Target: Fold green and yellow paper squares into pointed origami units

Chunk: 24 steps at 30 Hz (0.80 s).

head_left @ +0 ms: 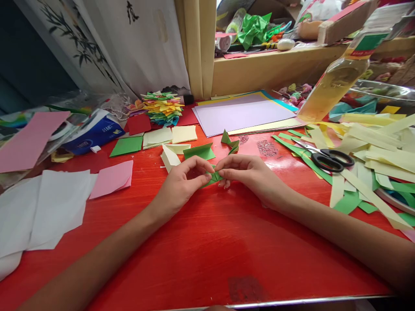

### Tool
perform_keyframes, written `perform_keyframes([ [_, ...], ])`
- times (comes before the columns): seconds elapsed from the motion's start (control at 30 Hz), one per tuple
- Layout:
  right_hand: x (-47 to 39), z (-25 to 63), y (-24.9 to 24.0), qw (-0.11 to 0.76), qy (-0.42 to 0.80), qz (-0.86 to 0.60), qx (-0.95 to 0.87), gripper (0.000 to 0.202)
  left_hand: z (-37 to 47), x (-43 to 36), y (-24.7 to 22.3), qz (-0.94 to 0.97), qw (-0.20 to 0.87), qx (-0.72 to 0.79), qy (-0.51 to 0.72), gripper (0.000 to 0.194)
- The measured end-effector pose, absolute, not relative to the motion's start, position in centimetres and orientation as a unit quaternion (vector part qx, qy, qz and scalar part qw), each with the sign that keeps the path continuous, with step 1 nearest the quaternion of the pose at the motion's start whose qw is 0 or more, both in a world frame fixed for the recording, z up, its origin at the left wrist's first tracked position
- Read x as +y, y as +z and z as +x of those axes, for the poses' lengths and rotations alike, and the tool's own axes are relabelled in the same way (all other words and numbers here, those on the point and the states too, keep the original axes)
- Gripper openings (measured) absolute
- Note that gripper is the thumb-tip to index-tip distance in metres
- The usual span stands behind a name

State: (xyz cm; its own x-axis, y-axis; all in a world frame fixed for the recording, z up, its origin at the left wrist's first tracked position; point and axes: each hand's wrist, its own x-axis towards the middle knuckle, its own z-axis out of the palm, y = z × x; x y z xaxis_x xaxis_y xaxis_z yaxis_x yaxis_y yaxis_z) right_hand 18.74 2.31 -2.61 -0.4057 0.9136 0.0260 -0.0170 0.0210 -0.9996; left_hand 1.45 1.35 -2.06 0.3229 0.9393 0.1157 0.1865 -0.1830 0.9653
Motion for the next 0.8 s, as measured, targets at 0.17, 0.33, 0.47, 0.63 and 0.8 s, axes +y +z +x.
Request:
perform_keyframes([
  [0.17, 2.31, 18.84, -2.85, 0.401, 0.584, -0.353, -0.611, 0.011, 1.31, 1.47, -2.36, 0.662, 0.479, 0.422, 0.392, 0.011],
  [0.33, 2.35, 18.8, -2.81, 0.399, 0.58, -0.345, -0.62, 0.02, 1.32, 1.43, -2.28, 0.672, 0.455, 0.44, 0.385, 0.013],
  [0.47, 2.39, 18.76, -2.78, 0.401, 0.588, -0.367, -0.599, 0.019, 1.49, 1.39, -2.19, 0.66, 0.468, 0.432, 0.398, 0.015],
  [0.63, 2.36, 18.63, -2.78, 0.412, 0.585, -0.371, -0.592, 0.008, 1.46, 1.27, -2.03, 0.666, 0.49, 0.424, 0.369, 0.02],
  [0.8, 2.52, 18.66, -2.76, 0.405, 0.604, -0.38, -0.571, 0.018, 1.4, 1.12, -1.73, 0.664, 0.494, 0.432, 0.359, 0.015],
])
